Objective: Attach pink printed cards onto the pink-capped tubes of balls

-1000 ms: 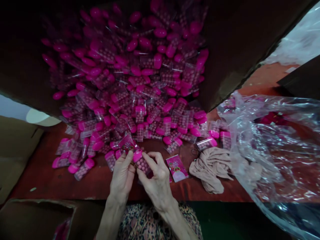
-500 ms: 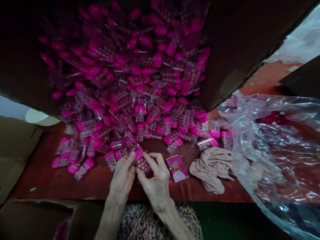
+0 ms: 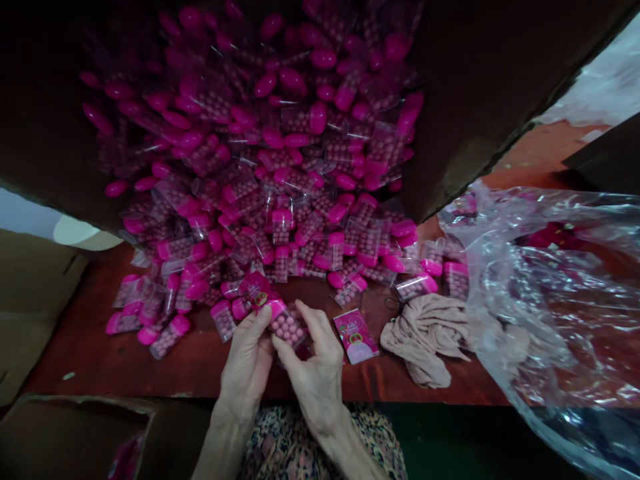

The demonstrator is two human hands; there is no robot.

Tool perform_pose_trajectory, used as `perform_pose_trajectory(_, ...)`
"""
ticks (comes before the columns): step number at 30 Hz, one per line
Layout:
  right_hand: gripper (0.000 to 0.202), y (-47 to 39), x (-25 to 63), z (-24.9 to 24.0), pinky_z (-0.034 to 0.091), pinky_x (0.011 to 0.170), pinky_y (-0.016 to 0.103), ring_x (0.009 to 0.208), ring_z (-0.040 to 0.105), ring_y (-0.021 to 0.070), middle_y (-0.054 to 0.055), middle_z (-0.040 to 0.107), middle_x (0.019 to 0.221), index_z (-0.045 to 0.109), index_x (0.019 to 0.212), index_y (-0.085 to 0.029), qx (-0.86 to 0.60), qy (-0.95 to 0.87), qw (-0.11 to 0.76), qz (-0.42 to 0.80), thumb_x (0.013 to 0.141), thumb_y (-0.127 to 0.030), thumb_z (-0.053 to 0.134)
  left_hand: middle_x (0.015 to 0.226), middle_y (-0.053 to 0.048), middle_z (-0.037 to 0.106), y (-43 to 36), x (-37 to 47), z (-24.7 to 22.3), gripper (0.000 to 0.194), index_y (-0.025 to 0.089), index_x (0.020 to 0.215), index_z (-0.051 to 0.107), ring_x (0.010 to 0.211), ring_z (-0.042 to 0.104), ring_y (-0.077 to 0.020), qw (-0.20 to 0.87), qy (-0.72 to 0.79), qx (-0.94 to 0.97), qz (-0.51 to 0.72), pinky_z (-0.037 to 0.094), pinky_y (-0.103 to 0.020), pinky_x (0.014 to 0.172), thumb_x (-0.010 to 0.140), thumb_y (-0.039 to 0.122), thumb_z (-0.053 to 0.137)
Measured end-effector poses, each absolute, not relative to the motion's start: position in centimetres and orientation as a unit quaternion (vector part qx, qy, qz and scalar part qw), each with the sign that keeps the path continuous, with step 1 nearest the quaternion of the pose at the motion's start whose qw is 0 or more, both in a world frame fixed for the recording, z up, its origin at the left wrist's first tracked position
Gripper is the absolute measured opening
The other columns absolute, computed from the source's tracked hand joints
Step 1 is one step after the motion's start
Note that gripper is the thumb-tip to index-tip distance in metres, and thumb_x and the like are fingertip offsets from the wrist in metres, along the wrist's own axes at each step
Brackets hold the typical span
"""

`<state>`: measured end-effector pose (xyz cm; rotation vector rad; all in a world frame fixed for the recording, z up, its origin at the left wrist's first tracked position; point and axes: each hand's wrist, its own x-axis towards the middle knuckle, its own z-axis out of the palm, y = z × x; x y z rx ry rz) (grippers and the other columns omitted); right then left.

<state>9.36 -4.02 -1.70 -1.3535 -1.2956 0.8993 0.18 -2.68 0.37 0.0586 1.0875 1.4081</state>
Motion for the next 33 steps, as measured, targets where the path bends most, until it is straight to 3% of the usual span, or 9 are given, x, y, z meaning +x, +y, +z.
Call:
perform_pose_trajectory(5, 0.025, -4.3, 9.1, -1.9, 0.052, 0.052, 0.024, 0.058, 0.06, 0.0133, 0.002, 0.066, 0.072, 0.066, 0.09, -0.016, -0.56, -0.397, 0.455, 0.567, 0.072, -0.033, 0.068, 0.069, -0.004, 0.069, -2.7, 0.3, 0.5, 0.013, 0.012, 0.073, 0.069, 0.063, 0.06, -0.0112, 0.608, 0.488, 0.052, 0.624, 0.047, -0.024, 0.066, 0.064, 0.02, 0.073)
perform_pose_trajectory(9, 0.026, -4.5, 8.9, -1.3, 0.049, 0.049, 0.022, 0.054, 0.057, 0.0119, 0.001, 0.065, 0.07, 0.067, 0.091, -0.017, -0.568, -0.386, 0.461, 0.561, 0.072, -0.035, 0.068, 0.069, -0.005, 0.07, -2.7, 0.6, 0.6, 0.015, 0.013, 0.076, 0.069, 0.063, 0.063, -0.0149, 0.619, 0.487, 0.051, 0.614, 0.049, -0.027, 0.066, 0.064, 0.023, 0.073)
perform_pose_trajectory(16, 0.027, -4.2, 9.0, -0.3, 0.037, 0.033, 0.016, 0.036, 0.043, 0.0064, -0.005, 0.051, 0.047, 0.066, 0.085, -0.015, -0.547, -0.377, 0.435, 0.607, 0.07, -0.037, 0.069, 0.071, -0.007, 0.071, -2.5, -0.3, 0.8, 0.015, 0.012, 0.07, 0.068, 0.066, 0.065, -0.0172, 0.612, 0.468, 0.059, 0.635, 0.051, -0.031, 0.07, 0.066, 0.026, 0.072)
perform_pose_trajectory(19, 0.025, -4.2, 9.0, -0.4, 0.041, 0.036, 0.018, 0.038, 0.047, 0.0076, -0.004, 0.055, 0.051, 0.067, 0.087, -0.015, -0.554, -0.409, 0.438, 0.578, 0.073, -0.036, 0.066, 0.069, -0.006, 0.071, -2.7, -0.2, 0.7, 0.013, 0.013, 0.071, 0.068, 0.064, 0.065, -0.0169, 0.625, 0.475, 0.064, 0.617, 0.051, -0.032, 0.069, 0.068, 0.025, 0.07)
perform_pose_trajectory(24, 0.015, -4.2, 8.7, -1.2, 0.051, 0.061, 0.025, 0.062, 0.06, 0.0136, 0.001, 0.064, 0.071, 0.068, 0.085, -0.018, -0.575, -0.512, 0.482, 0.418, 0.076, -0.03, 0.065, 0.073, -0.008, 0.071, -3.1, 0.3, 0.4, 0.015, 0.011, 0.078, 0.069, 0.069, 0.065, -0.0168, 0.665, 0.448, 0.093, 0.59, 0.05, -0.031, 0.072, 0.072, 0.024, 0.067)
perform_pose_trajectory(29, 0.019, -4.0, 8.6, -1.9, 0.051, 0.052, 0.022, 0.053, 0.058, 0.0116, 0.0, 0.063, 0.067, 0.064, 0.086, -0.018, -0.57, -0.454, 0.486, 0.482, 0.073, -0.031, 0.067, 0.069, -0.005, 0.07, -3.4, 0.2, 0.2, 0.014, 0.012, 0.076, 0.069, 0.063, 0.062, -0.0131, 0.676, 0.441, 0.087, 0.584, 0.049, -0.026, 0.066, 0.071, 0.025, 0.067)
perform_pose_trajectory(33, 0.047, -3.9, 8.9, -1.5, 0.052, 0.05, 0.022, 0.053, 0.059, 0.0119, -0.004, 0.064, 0.068, 0.055, 0.103, -0.022, -0.517, -0.386, 0.501, 0.577, 0.06, -0.021, 0.075, 0.06, 0.0, 0.065, -3.4, -0.3, 0.2, 0.013, 0.013, 0.068, 0.067, 0.054, 0.057, -0.0076, 0.661, 0.46, 0.06, 0.59, 0.045, -0.018, 0.055, 0.067, 0.025, 0.071)
